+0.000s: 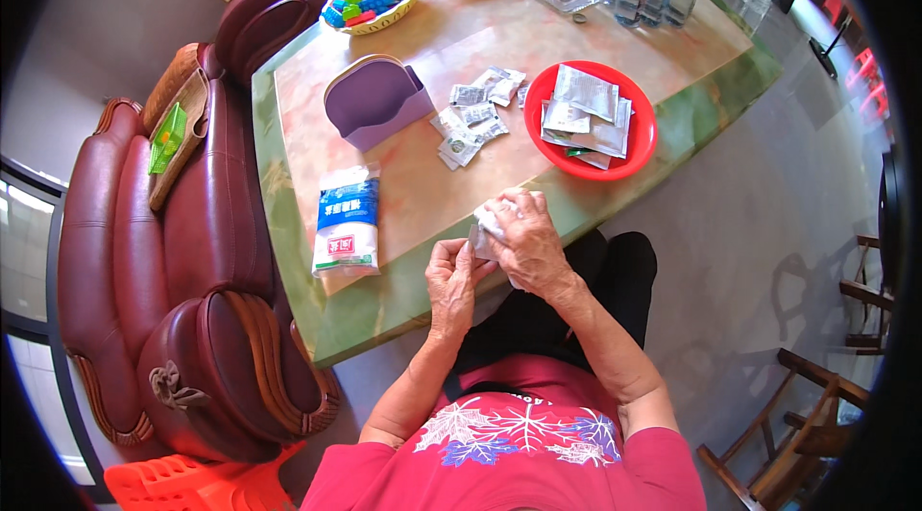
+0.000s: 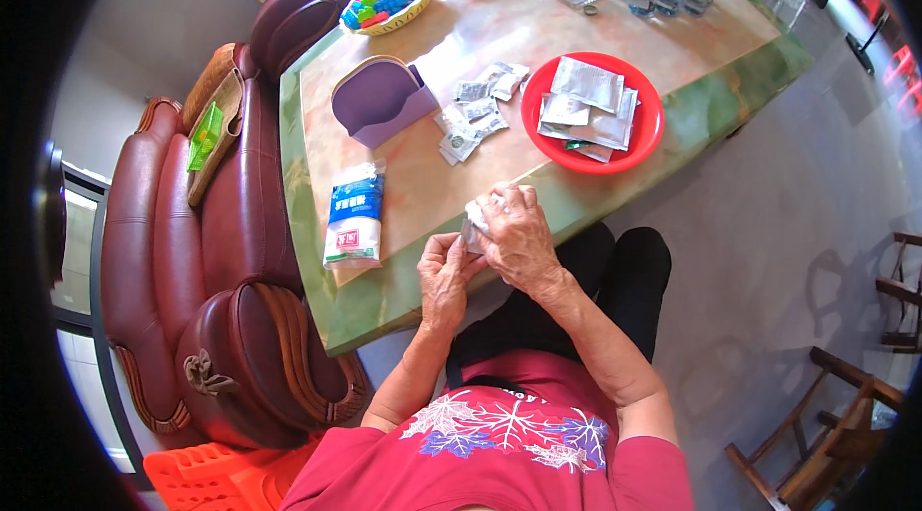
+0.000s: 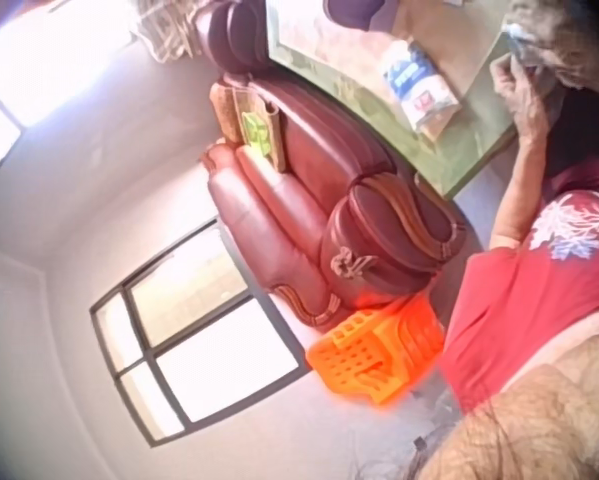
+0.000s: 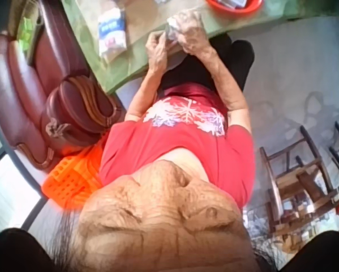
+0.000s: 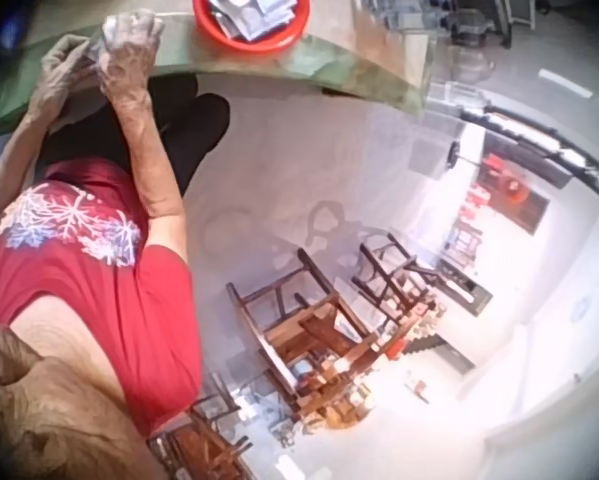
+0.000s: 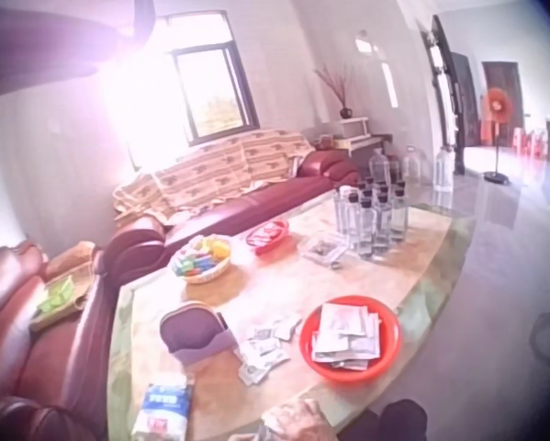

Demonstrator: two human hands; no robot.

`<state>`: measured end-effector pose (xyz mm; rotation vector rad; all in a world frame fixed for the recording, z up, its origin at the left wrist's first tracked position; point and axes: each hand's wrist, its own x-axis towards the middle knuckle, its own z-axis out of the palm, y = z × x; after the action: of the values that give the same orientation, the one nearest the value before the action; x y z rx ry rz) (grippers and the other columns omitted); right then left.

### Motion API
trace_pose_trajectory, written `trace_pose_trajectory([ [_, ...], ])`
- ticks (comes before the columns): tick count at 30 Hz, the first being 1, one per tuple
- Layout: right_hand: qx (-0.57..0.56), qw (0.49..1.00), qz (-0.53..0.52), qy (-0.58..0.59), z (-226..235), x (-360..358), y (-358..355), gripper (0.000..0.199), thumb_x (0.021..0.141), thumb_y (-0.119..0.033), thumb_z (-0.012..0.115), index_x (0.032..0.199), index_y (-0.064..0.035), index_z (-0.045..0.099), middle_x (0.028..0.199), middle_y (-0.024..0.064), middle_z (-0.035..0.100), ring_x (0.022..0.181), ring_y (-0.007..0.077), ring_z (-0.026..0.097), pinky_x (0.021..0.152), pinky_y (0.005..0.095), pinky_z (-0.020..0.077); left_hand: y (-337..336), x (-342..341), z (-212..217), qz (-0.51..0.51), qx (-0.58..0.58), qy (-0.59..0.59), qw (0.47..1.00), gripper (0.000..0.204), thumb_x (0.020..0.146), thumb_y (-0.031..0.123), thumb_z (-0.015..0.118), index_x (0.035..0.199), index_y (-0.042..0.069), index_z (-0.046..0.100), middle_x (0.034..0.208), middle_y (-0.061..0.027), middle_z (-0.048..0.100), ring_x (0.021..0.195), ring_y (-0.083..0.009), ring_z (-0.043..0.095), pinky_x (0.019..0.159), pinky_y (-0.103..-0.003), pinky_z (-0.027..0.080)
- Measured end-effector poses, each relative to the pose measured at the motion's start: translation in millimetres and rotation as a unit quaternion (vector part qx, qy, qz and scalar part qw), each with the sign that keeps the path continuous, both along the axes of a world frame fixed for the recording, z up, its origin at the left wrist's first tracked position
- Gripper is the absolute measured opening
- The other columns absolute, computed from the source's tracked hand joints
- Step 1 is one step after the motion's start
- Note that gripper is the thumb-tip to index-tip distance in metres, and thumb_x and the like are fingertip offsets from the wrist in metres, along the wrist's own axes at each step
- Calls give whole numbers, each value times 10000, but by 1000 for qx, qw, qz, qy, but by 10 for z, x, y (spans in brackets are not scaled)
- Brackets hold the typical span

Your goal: The person sits at a table and wipes small white packets with a white cloth. They pick up packets from the table, wipe them individually, and place them into a red bowl. The person also wipes a larger blue and white package at the end of the sequence.

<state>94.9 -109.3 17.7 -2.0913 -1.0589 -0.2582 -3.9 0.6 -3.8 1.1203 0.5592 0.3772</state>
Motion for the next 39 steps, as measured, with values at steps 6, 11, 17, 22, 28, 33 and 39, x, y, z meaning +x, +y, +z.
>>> trace_pose_trajectory([
  [6,-52,997,27,-51,-119,-66,-207,383,744,-125,712,1104,-38,617,1149,138,546,1090,326,484,929,432,443,-34,-6,-24,20,-40,-7,999,111,998,120,537,1002,9,537,957,-69,617,850,-146,650,762,-303,599],
  [11,-73,989,45,-123,-188,-81,-582,383,760,-104,665,1139,-65,619,1141,132,549,1035,307,526,872,439,465,0,3,17,10,-53,2,999,117,992,133,540,1006,16,538,976,-120,662,867,-214,696,753,-337,603],
  [17,59,998,13,1,119,-20,-359,449,725,20,669,1164,-37,588,1131,164,536,1019,359,510,904,456,443,12,19,40,1,-35,17,999,108,993,119,523,1026,17,539,962,-111,664,860,-212,696,754,-343,600],
  [22,31,994,95,-40,-55,-213,68,386,761,-71,642,1145,-34,624,1230,127,546,1151,327,491,968,427,420,159,2,46,-15,-142,-6,990,140,998,149,525,1058,24,546,988,-105,654,832,-202,688,752,-346,594],
  [28,-8,992,88,-88,-183,-189,-290,390,755,-99,689,1139,-54,634,1226,104,554,1115,306,517,957,416,446,182,29,51,-13,-183,15,983,149,995,127,510,1092,16,536,1020,-139,659,852,-251,692,777,-393,596],
  [33,22,998,54,-4,-144,-101,-538,451,711,42,683,1148,-39,614,1170,136,563,1053,333,530,940,428,446,148,27,71,-5,-181,1,983,187,971,119,555,1122,14,525,1042,-162,655,879,-287,695,760,-435,609],
  [39,63,996,63,-10,-79,-142,-199,483,696,29,680,1168,-31,598,1164,164,554,1083,362,518,960,449,432,71,75,170,-40,-54,48,997,157,936,139,638,1026,14,607,976,-99,672,859,-200,687,737,-356,613],
])
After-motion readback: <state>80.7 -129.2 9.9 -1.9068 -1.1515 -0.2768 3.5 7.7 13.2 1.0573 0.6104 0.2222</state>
